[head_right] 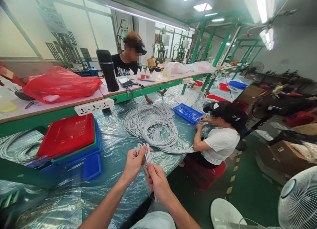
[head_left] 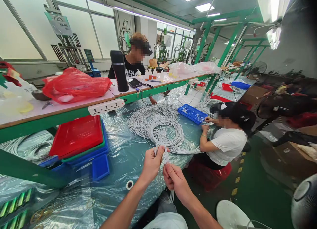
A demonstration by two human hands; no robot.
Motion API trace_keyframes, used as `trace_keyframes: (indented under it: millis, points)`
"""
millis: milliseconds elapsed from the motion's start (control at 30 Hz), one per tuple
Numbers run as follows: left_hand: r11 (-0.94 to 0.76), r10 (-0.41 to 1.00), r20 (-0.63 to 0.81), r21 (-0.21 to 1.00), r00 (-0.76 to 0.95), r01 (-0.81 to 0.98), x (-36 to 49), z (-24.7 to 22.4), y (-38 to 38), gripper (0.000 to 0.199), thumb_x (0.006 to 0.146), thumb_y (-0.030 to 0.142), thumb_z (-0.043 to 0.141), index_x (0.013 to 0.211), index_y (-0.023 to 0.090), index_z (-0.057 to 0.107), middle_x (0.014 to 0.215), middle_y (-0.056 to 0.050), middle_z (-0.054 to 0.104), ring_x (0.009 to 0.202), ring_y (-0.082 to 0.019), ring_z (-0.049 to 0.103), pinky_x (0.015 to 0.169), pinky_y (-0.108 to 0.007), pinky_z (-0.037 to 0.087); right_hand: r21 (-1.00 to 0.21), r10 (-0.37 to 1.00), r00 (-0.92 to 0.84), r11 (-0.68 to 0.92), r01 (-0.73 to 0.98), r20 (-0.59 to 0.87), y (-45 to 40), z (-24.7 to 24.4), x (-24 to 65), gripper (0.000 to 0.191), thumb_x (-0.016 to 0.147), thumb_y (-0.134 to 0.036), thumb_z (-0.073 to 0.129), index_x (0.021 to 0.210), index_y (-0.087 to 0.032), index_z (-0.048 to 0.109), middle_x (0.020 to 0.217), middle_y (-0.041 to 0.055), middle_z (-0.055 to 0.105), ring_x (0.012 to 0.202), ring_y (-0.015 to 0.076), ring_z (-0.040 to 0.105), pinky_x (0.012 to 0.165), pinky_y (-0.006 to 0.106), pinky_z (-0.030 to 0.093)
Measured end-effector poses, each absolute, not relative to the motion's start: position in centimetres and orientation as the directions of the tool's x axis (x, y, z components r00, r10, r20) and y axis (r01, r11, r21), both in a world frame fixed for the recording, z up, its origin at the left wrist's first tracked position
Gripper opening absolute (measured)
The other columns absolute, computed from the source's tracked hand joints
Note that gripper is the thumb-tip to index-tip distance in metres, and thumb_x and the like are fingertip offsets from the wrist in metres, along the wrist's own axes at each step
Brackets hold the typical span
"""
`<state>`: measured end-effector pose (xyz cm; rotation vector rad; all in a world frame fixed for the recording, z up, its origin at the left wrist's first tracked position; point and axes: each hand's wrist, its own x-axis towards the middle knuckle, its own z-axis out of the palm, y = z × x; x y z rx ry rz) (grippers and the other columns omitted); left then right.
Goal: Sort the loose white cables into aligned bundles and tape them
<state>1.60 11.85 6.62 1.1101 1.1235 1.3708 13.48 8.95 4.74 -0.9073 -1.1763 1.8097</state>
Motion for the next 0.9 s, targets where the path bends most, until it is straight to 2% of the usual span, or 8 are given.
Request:
trace_keyframes:
  millis: [133, 300, 400, 567, 667, 833, 900]
  points:
    - [-0.056, 0.995, 0.043, 0.987, -0.094, -0.152, 1.4, 6.9, 11.8, 0.061, 0.080, 0.070, 0.054, 0.076, 0.011, 0.069, 0.046, 0.008, 0.025, 0.045, -0.006, 0.020, 0.044, -0.021, 0.017, -0.950, 0.886, -0.446, -0.236, -0.204, -0.125, 9.0, 4.2, 13.4, 0.058, 0.083, -0.072, 0.055, 0.065, -0.019, 0.039, 0.053, -0.0082, 0.024, 0.044, 0.0058, 0.013, 0.039, 0.021, 0.008]
    - [-0.010, 1.000, 0.006, 0.985, -0.022, -0.172, 1.5, 6.6, 11.7, 0.060, 0.082, 0.069, 0.052, 0.079, 0.011, 0.071, 0.048, 0.008, 0.027, 0.044, -0.006, 0.022, 0.043, -0.021, 0.017, -0.957, 0.884, -0.455, -0.220, -0.190, -0.113, 9.2, 3.8, 13.3, 0.056, 0.086, -0.070, 0.052, 0.066, -0.020, 0.039, 0.054, -0.0075, 0.024, 0.045, 0.0068, 0.013, 0.041, 0.023, 0.009]
    - [-0.009, 1.000, 0.005, 0.990, -0.027, -0.141, 1.8, 6.4, 11.6, 0.061, 0.082, 0.069, 0.051, 0.080, 0.012, 0.072, 0.049, 0.007, 0.030, 0.046, -0.007, 0.026, 0.044, -0.021, 0.020, -0.974, 0.909, -0.410, -0.151, -0.168, -0.070, 9.2, 3.5, 13.1, 0.055, 0.089, -0.068, 0.050, 0.065, -0.020, 0.037, 0.057, -0.0061, 0.026, 0.048, 0.0084, 0.016, 0.043, 0.025, 0.012]
    - [-0.054, 0.989, 0.040, 0.994, -0.140, -0.091, 2.2, 6.6, 11.6, 0.061, 0.086, 0.066, 0.046, 0.071, 0.013, 0.070, 0.052, 0.004, 0.036, 0.051, -0.009, 0.033, 0.049, -0.022, 0.026, -0.999, 0.931, -0.364, 0.042, 0.008, 0.037, 9.0, 3.2, 13.0, 0.049, 0.099, -0.058, 0.038, 0.067, -0.020, 0.038, 0.060, -0.0035, 0.031, 0.054, 0.0117, 0.024, 0.049, 0.028, 0.018]
    - [-0.078, 0.988, 0.067, 0.994, -0.142, -0.079, 2.2, 6.6, 11.6, 0.057, 0.087, 0.064, 0.047, 0.069, 0.014, 0.067, 0.054, 0.004, 0.038, 0.053, -0.009, 0.034, 0.051, -0.023, 0.027, -0.977, 0.927, -0.362, 0.157, 0.147, 0.094, 8.9, 3.5, 13.0, 0.046, 0.102, -0.050, 0.033, 0.069, -0.020, 0.039, 0.060, -0.0025, 0.035, 0.055, 0.0130, 0.027, 0.052, 0.029, 0.020]
    - [-0.045, 0.979, 0.031, 0.997, -0.202, -0.068, 2.5, 6.0, 11.7, 0.053, 0.082, 0.063, 0.054, 0.055, 0.018, 0.044, 0.053, 0.006, 0.034, 0.051, -0.008, 0.030, 0.048, -0.023, 0.025, -0.879, 0.910, -0.389, 0.297, 0.373, 0.143, 9.0, 4.4, 13.1, 0.039, 0.104, -0.036, 0.030, 0.075, -0.020, 0.049, 0.061, 0.0001, 0.049, 0.054, 0.0150, 0.035, 0.054, 0.031, 0.021]
    - [-0.029, 0.967, 0.010, 0.997, -0.254, -0.070, 2.7, 5.7, 11.8, 0.052, 0.084, 0.060, 0.053, 0.054, 0.019, 0.039, 0.052, 0.006, 0.034, 0.051, -0.008, 0.030, 0.049, -0.023, 0.026, -0.841, 0.890, -0.425, 0.354, 0.410, 0.167, 9.1, 5.0, 13.4, 0.034, 0.104, -0.031, 0.030, 0.081, -0.020, 0.053, 0.070, 0.0031, 0.056, 0.059, 0.0172, 0.043, 0.057, 0.030, 0.027]
